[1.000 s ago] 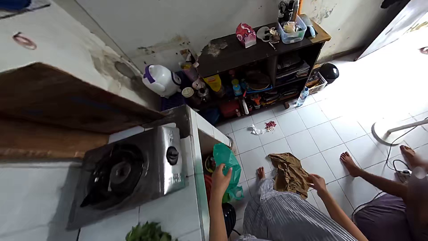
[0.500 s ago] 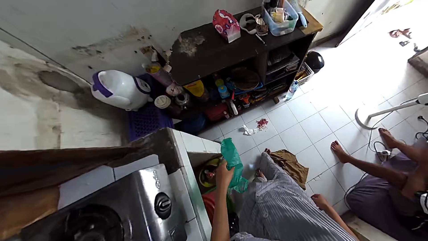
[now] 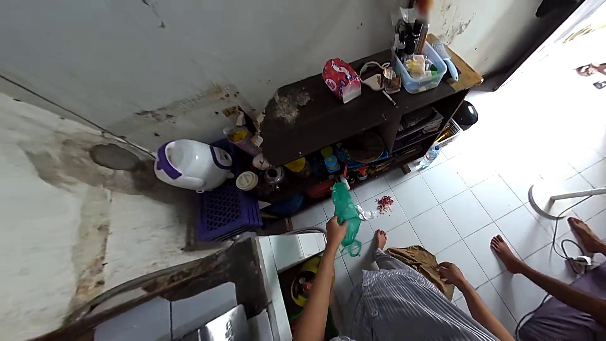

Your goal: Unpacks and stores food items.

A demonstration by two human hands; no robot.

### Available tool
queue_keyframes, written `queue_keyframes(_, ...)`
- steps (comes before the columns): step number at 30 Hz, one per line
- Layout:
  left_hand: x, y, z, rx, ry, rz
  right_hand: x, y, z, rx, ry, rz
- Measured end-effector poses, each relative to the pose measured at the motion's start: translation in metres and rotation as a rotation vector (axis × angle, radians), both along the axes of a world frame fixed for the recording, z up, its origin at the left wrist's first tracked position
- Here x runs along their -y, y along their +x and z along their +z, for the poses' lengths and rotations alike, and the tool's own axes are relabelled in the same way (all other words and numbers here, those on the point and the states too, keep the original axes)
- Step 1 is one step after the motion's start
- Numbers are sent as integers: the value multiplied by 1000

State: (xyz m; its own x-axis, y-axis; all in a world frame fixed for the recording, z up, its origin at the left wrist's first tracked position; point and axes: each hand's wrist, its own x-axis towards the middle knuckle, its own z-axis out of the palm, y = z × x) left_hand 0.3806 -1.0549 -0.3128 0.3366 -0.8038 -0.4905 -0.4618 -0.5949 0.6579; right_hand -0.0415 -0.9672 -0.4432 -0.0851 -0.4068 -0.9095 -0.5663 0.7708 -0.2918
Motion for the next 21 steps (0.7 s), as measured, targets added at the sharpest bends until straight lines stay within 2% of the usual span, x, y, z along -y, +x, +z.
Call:
queue_keyframes(3, 38, 7, -34, -390, -100, 375, 41, 2, -11, 32, -38, 14)
queue_keyframes(6, 63, 12, -51, -590, -98, 622, 61, 5, -11, 34, -41, -42)
queue_keyframes(9, 87, 20, -71, -683, -106, 645, 73, 10, 4, 18, -39, -130)
queue_keyframes(12, 113, 29, -87, -740, -89, 636, 65, 5, 0, 0, -31, -158)
queue_keyframes(16, 149, 50, -103, -747, -50, 628, 29, 3, -17, -61, -10, -407)
queue_keyframes(18, 169, 63, -105, -746, -55, 626, 15, 17, -5, -90, 25, -527)
queue_keyframes(21, 196, 86, -112, -758, -74, 654, -6, 50, 8, -111, 108, -551)
